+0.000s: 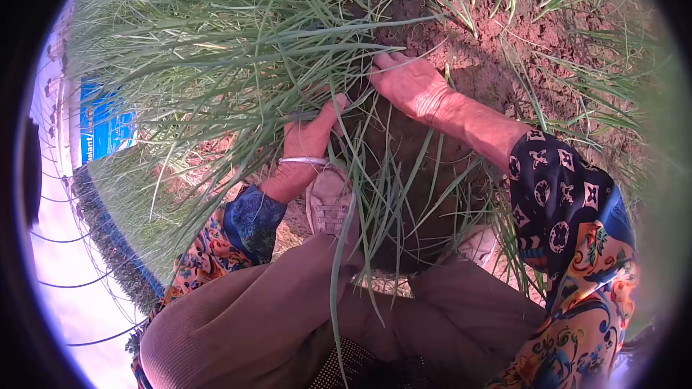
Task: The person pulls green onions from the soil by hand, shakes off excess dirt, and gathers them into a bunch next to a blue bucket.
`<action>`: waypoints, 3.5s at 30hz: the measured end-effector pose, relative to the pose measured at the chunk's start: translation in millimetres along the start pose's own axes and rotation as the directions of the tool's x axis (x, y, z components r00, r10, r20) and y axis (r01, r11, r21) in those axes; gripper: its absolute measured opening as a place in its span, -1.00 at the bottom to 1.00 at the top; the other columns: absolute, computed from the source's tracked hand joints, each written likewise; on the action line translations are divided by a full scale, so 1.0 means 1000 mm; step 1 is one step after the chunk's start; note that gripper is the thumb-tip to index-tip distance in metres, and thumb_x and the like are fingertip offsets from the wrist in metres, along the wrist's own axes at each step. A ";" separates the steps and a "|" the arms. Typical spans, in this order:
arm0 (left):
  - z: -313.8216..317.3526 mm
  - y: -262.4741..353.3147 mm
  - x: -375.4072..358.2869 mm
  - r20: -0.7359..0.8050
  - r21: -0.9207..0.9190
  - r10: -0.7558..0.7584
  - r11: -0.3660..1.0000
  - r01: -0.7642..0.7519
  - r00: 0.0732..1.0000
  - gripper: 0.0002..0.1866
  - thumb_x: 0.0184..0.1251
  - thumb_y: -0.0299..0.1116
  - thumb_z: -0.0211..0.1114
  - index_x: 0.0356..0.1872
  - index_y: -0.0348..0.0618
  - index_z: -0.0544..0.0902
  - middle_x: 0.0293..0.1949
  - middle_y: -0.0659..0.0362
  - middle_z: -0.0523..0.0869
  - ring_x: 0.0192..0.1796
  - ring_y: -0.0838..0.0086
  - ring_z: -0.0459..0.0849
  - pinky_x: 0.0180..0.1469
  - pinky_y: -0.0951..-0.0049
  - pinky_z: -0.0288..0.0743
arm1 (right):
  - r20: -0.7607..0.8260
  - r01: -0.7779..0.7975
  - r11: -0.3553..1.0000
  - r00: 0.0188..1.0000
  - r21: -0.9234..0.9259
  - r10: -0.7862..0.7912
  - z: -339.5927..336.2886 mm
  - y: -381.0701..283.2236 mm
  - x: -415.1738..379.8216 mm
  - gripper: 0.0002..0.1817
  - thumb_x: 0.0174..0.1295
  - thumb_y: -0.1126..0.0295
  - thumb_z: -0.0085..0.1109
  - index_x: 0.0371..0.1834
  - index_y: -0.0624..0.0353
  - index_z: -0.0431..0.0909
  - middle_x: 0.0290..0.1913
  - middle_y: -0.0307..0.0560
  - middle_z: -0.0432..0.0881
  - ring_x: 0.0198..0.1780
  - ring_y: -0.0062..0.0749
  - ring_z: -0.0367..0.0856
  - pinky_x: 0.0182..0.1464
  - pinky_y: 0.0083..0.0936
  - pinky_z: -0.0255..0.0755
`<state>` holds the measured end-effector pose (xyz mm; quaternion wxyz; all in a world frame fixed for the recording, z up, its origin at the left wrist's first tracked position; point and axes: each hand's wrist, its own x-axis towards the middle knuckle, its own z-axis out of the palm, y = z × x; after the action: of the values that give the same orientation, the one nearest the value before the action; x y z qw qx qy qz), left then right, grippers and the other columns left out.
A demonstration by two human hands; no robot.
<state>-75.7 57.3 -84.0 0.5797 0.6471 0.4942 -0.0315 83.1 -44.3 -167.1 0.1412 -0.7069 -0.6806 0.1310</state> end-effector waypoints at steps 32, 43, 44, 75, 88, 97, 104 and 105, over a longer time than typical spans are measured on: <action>-0.016 -0.012 -0.017 0.025 -0.236 0.052 0.971 -0.045 0.998 -0.55 0.26 -0.13 0.29 0.02 -0.26 0.54 -0.18 0.13 0.66 -0.14 0.55 0.58 -0.01 0.50 0.42 | -0.131 -0.125 0.798 0.960 0.589 0.248 0.002 -0.008 0.004 -0.73 0.06 0.50 0.03 -0.13 0.29 0.41 -0.25 0.24 0.52 -0.14 0.25 0.51 -0.11 -0.04 0.42; -0.016 -0.020 -0.020 0.004 -0.160 0.237 0.959 -0.233 0.971 -0.54 0.27 -0.22 0.29 0.07 -0.33 0.48 0.07 -0.01 0.55 0.12 0.39 0.52 0.23 0.37 0.33 | -0.129 0.226 0.942 0.972 0.248 -0.199 0.002 -0.014 0.009 -0.58 -0.01 0.47 0.07 -0.01 0.25 0.41 -0.07 0.10 0.50 -0.11 0.01 0.58 -0.11 -0.22 0.52; -0.021 -0.021 -0.019 0.115 -0.225 0.022 0.974 0.005 0.993 -0.52 0.26 -0.30 0.29 0.17 -0.22 0.44 0.17 0.02 0.48 0.20 0.36 0.46 0.29 0.35 0.25 | -0.187 0.266 0.926 0.957 0.266 -0.222 -0.004 -0.017 0.002 -0.60 -0.01 0.47 0.07 -0.02 0.26 0.41 -0.08 0.10 0.51 -0.11 0.01 0.58 -0.10 -0.21 0.52; -0.017 -0.018 -0.018 0.025 -0.241 0.029 0.970 -0.023 0.999 -0.63 0.20 -0.21 0.37 -0.10 -0.24 0.54 -0.17 0.15 0.62 -0.08 0.50 0.55 0.05 0.42 0.41 | -0.201 -0.266 0.909 0.919 0.320 0.339 0.013 0.001 0.020 -0.72 0.05 0.50 0.07 -0.13 0.25 0.38 -0.27 0.19 0.54 -0.25 0.15 0.59 -0.23 -0.13 0.49; -0.010 -0.009 -0.022 -0.018 -0.356 0.086 0.930 -0.087 0.996 -0.64 0.20 -0.26 0.37 -0.08 -0.24 0.53 -0.16 0.15 0.60 -0.06 0.51 0.54 0.07 0.40 0.40 | -0.209 -0.349 0.837 0.861 0.422 0.464 0.008 0.003 0.041 -0.62 -0.04 0.68 0.03 -0.07 0.32 0.42 -0.15 0.30 0.53 -0.08 0.21 0.52 -0.07 -0.10 0.46; -0.014 -0.013 -0.019 -0.002 -0.190 0.211 0.960 -0.208 0.977 -0.50 0.25 -0.27 0.32 0.17 -0.22 0.44 -0.13 0.20 0.61 -0.08 0.55 0.54 0.05 0.48 0.40 | -0.195 -0.144 0.908 0.952 0.394 0.236 -0.008 0.000 0.014 -0.76 0.04 0.54 0.04 -0.17 0.22 0.44 -0.25 0.14 0.49 -0.22 0.13 0.53 -0.19 -0.14 0.46; -0.017 -0.017 -0.018 0.036 -0.225 0.062 0.973 -0.052 0.997 -0.58 0.21 -0.20 0.36 -0.02 -0.24 0.52 -0.10 0.13 0.64 -0.04 0.47 0.57 0.10 0.41 0.39 | -0.111 -0.436 0.664 0.782 0.607 0.614 0.000 0.010 0.022 -0.69 0.06 0.50 0.10 -0.11 0.31 0.35 -0.23 0.31 0.50 -0.16 0.22 0.50 -0.17 -0.11 0.44; -0.016 -0.014 -0.020 0.027 -0.247 0.052 0.968 -0.044 0.998 -0.59 0.21 -0.19 0.36 -0.03 -0.24 0.53 -0.11 0.14 0.64 -0.04 0.48 0.56 0.09 0.42 0.40 | -0.061 -0.485 0.613 0.752 0.623 0.657 -0.008 0.010 0.026 -0.68 0.05 0.52 0.10 -0.10 0.33 0.34 -0.24 0.32 0.50 -0.15 0.23 0.50 -0.17 -0.11 0.44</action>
<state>-103.6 55.5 -77.0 0.6644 0.5812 0.4687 0.0332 96.8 -19.1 -163.6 0.3920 -0.8223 -0.3166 0.2643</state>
